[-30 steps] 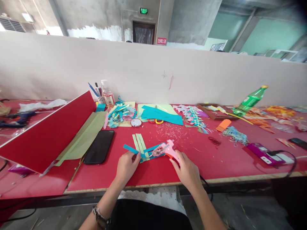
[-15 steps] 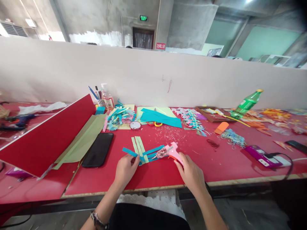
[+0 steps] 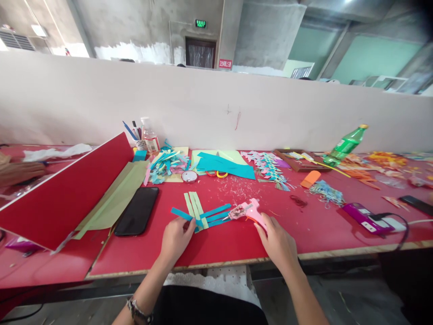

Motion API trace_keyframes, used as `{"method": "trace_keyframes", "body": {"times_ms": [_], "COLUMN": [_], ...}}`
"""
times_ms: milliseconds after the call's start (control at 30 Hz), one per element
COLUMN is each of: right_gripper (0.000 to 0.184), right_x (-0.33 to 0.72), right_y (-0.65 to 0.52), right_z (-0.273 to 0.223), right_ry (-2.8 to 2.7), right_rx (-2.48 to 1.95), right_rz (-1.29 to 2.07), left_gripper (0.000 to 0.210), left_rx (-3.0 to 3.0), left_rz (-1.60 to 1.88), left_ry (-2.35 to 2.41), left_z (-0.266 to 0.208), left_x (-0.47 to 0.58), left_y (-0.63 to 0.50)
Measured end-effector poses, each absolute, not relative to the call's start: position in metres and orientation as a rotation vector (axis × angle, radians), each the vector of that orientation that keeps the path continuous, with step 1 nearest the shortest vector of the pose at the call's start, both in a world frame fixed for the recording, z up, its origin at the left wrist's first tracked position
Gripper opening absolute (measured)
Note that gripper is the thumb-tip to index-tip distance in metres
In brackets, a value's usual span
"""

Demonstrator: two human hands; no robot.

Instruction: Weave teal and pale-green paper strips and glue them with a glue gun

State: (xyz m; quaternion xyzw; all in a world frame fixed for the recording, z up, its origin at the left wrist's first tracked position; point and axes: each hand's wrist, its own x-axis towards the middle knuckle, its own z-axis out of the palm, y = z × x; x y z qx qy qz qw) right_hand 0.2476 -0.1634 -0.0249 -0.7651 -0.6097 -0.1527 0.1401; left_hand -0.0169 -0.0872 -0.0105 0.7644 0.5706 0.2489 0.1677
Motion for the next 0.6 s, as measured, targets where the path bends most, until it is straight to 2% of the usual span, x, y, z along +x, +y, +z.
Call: {"method": "trace_keyframes", "body": {"times_ms": [600], "right_gripper": [0.033], "right_x": [0.265], "right_y": [-0.166], "right_z": [-0.019], "right_ry": [-1.676], "right_rx": [-2.227], "right_rz": [-0.487], "left_gripper": [0.033], "left_rx": [2.172], "left_rz": [0.713], "left_ry": [1.624], "left_z": [-0.009], "left_x": [-0.017], "left_y": [-0.088]}}
